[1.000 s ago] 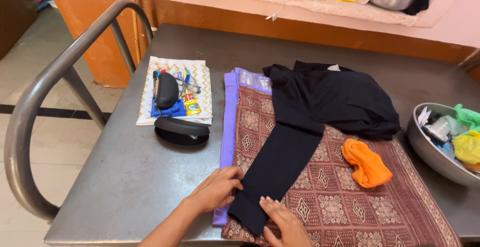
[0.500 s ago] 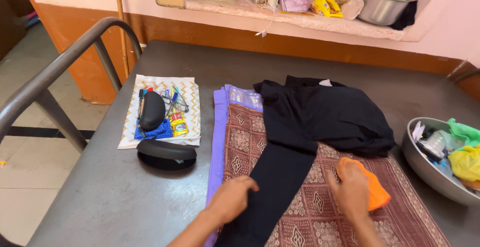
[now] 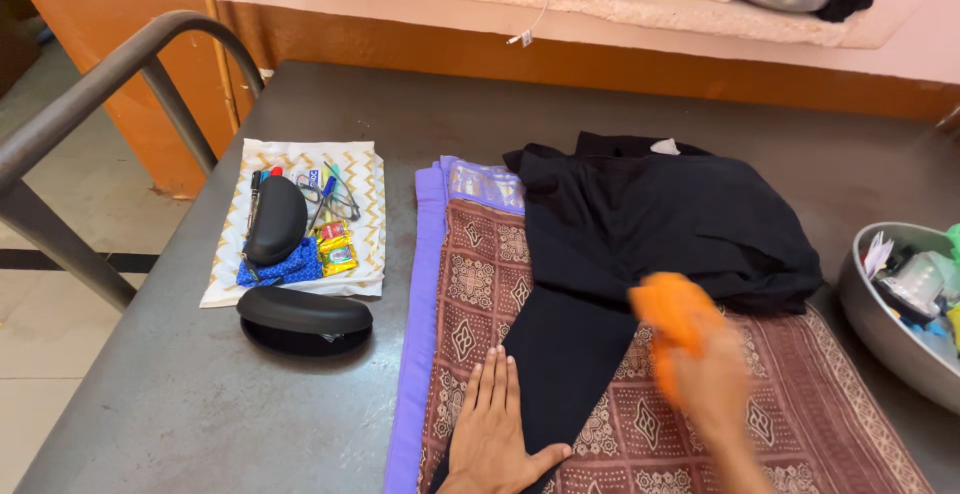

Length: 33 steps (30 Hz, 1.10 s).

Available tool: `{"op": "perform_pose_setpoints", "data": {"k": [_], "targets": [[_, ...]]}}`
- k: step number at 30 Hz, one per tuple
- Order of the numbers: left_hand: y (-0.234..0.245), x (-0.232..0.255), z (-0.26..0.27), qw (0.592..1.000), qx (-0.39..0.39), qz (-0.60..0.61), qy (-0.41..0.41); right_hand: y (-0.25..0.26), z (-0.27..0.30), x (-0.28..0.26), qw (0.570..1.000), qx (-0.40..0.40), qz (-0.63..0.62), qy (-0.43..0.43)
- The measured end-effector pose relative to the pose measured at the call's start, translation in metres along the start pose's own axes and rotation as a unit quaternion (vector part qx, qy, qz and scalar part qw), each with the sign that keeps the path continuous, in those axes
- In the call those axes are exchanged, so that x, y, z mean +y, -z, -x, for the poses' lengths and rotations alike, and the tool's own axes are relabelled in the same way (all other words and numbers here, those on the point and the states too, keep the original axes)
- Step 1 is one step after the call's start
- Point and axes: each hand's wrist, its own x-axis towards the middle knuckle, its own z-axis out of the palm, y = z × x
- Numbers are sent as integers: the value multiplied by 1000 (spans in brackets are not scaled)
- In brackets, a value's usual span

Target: The person wipes a black garment laid on a patterned cloth using an orange cloth. They repeatedly smooth and rub the fabric surface, occasionally lifting and repositioning the garment to access different areas. The person continues wiping and smoothing the garment throughout the clip.

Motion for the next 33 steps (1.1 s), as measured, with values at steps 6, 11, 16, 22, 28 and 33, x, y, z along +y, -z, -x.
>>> {"op": "perform_pose_setpoints", "data": {"k": [6,11,16,22,28,33], "targets": [[-29,-10,-8,891,367,-236,-123,14,93,-147,961,-248,-111,53],[-19,-4,-5,984,141,-104,-31,29,89,-137,951,-300,49,53],[11,10,9,999,13,-46,23,56,32,-86,957,-226,152,-101],[-7,0,2,983,141,-116,-13,10,74,-117,939,-326,-59,-94],[0,3,9,999,21,-47,17,27,66,-91,962,-200,61,-173],[13,9,9,999,-8,-42,26,72,26,-69,956,28,-95,-276]]}}
